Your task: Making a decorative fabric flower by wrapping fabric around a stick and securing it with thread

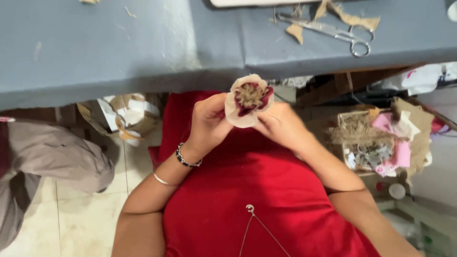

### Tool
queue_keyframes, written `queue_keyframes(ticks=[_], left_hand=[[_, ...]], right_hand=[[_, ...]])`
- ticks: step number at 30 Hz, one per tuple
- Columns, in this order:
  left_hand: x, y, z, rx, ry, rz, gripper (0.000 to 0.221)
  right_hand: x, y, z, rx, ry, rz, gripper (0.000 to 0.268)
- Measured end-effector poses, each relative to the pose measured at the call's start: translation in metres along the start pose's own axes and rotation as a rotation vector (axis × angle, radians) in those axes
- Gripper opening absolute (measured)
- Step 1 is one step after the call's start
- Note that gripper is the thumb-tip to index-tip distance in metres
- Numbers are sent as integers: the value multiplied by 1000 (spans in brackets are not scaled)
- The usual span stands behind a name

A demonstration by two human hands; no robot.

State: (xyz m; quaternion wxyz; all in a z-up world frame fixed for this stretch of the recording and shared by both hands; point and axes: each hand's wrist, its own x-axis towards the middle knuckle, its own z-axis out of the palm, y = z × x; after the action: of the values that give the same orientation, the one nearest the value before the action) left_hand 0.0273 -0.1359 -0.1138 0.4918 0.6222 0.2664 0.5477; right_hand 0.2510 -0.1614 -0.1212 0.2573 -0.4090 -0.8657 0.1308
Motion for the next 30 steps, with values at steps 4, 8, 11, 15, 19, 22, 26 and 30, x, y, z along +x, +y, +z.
queue_keyframes(ticks=[4, 8, 11, 15, 19, 22, 26, 30], left_hand=[[-9, 0, 1, -31, 10, -78, 15], [-14, -13, 7, -148, -26, -121, 16], [-13, -14, 11, -165, -29, -129, 16], [-9, -9, 10, -161, -48, -136, 19], [-14, -14, 3, 23, -166, -130, 27], [-11, -10, 3, -2, -178, -163, 18], [-13, -14, 2, -53, -176, -188, 26], [-12, -18, 3, -78, -154, -199, 24]], right_hand=[[-8, -35, -68, 136, 31, 190, 12], [-41, -26, -63, 28, 371, 139, 11], [-20, -31, -54, 34, 528, -87, 13], [2, -37, -56, 16, 536, -188, 13], [12, -41, -62, -100, 457, -194, 21], [18, -42, -59, -84, 478, -199, 15], [20, -44, -60, -129, 455, -269, 10], [16, -39, -59, -170, 386, -281, 10]])
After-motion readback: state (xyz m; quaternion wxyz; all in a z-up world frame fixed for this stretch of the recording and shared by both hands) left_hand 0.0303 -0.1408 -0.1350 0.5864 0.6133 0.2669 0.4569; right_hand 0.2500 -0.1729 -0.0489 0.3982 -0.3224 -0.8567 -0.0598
